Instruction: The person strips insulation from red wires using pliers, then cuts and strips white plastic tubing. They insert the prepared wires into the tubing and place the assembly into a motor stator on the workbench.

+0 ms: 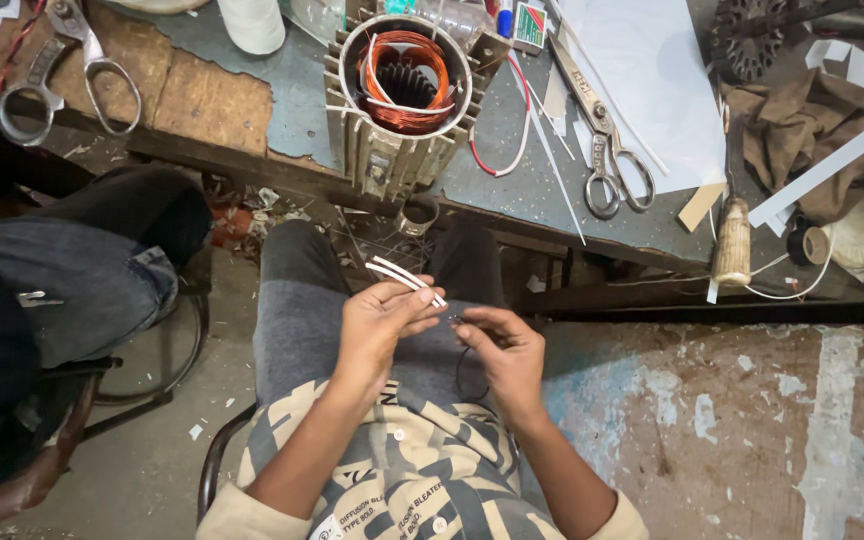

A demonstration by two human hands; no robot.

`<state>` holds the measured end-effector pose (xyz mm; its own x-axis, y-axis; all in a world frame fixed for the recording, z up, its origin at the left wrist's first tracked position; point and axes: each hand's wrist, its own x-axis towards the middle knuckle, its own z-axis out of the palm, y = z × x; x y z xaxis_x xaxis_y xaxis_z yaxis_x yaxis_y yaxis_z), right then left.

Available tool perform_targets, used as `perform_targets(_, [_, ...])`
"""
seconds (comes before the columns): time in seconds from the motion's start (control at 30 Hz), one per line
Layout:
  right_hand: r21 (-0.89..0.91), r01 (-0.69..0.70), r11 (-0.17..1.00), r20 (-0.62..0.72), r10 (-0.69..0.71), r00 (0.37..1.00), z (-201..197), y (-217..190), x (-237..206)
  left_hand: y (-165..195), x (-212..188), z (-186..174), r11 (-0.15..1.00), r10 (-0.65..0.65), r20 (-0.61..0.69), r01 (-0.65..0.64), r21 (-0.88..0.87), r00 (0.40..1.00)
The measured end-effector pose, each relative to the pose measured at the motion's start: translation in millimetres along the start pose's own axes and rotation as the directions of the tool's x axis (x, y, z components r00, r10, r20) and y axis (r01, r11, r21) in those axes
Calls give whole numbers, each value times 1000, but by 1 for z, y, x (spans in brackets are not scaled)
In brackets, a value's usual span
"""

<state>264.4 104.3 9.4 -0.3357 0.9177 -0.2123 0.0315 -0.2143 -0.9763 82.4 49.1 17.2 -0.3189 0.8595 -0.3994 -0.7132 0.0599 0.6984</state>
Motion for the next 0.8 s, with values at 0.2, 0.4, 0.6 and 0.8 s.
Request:
perform_targets(0.2, [23, 168, 986, -38, -167, 985, 8, -8, -3, -1, -4, 8, 1000, 15, -27, -15, -11, 1000])
perform_targets(0.4, [-39, 284, 958, -37, -286, 958, 10, -4, -2, -7, -7, 19, 997, 24, -32, -26, -70, 999])
perform_targets(0.6, [-81, 321, 944, -57, -326, 944, 13, -5, -4, -13, -7, 21, 996, 59, -40, -62, -71, 997])
perform_targets(0.8, [-95, 344, 934, -77, -352, 933, 15, -8, -7, -15, -8, 21, 991, 114, -45, -117, -63, 992])
